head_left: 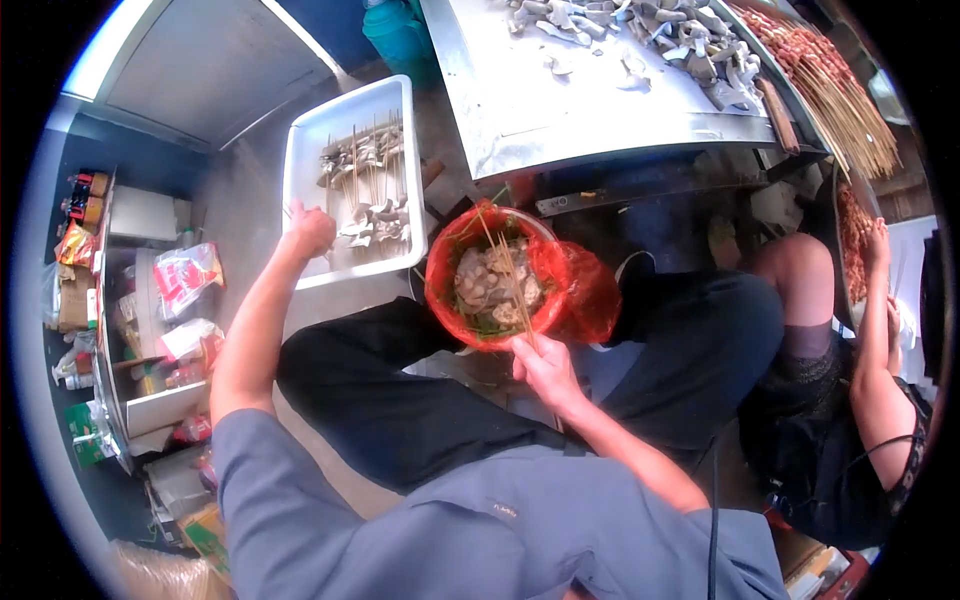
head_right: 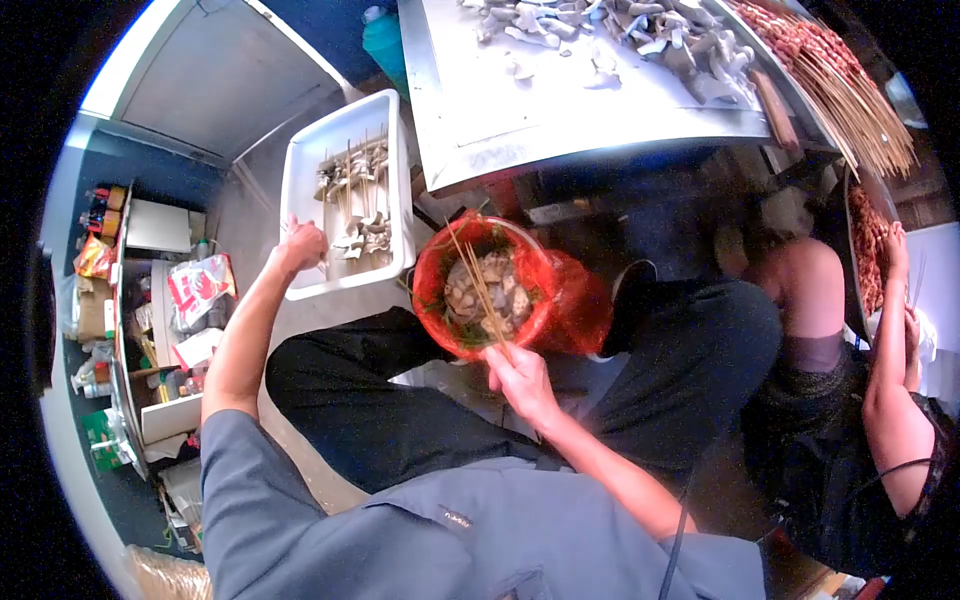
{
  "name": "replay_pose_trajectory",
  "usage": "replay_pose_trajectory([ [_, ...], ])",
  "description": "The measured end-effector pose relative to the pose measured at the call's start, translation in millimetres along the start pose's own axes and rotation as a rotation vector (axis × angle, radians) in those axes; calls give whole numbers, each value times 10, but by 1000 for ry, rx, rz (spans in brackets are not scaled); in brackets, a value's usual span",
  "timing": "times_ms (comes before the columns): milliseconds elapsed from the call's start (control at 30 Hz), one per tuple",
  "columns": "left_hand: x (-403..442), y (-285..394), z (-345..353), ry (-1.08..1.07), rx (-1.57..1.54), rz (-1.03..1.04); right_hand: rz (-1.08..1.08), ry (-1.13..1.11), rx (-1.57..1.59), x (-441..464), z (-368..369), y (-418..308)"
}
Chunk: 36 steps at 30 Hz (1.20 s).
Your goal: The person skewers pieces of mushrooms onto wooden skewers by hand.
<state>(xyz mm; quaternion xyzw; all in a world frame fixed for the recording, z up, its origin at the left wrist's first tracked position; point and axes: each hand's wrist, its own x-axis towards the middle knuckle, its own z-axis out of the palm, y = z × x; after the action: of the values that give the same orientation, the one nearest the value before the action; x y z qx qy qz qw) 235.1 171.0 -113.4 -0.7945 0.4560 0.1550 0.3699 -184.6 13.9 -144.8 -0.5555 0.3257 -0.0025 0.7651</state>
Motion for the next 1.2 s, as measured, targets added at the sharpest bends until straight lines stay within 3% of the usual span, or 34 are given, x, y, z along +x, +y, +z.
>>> replay_pose_trajectory([
  [67,61,110,45,-113,131,114,9,-6,0,32,11,4],
  [167,131,155,209,34,81,248,29,-14,38,75,68,-2],
  [233,73,127,116,-44,35,266,19,-19,24,110,73,65],
  [300,-28,80,101,145,-198,255,9,-29,9,117,78,89],
  [333,-99,48,96,365,-276,293,17,-36,10,113,84,67],
  [367,-142,22,56,358,-277,287,24,-46,12,113,99,50],
  [467,-105,-26,58,711,-561,151,28,-58,32,113,113,29],
  [500,-74,-29,117,711,-562,151,28,-58,31,117,109,36],
  [567,9,-13,264,663,-732,-202,32,-57,13,120,90,69],
  [633,200,-87,559,607,-822,-180,26,-53,12,129,61,97],
  [700,276,-73,659,97,-1387,-172,22,-53,14,132,46,78],
  [933,363,-26,647,205,-996,-121,59,-66,-31,178,54,58],
  [967,368,-23,669,204,-995,-116,38,-65,-40,169,56,78],
  [1033,307,-71,724,155,-1278,-92,37,-81,-38,148,56,48],
  [1133,220,-69,593,200,-1119,-52,17,-105,-19,136,66,25],
  [1200,99,-41,270,203,-1186,-77,6,-101,-1,112,54,31],
])
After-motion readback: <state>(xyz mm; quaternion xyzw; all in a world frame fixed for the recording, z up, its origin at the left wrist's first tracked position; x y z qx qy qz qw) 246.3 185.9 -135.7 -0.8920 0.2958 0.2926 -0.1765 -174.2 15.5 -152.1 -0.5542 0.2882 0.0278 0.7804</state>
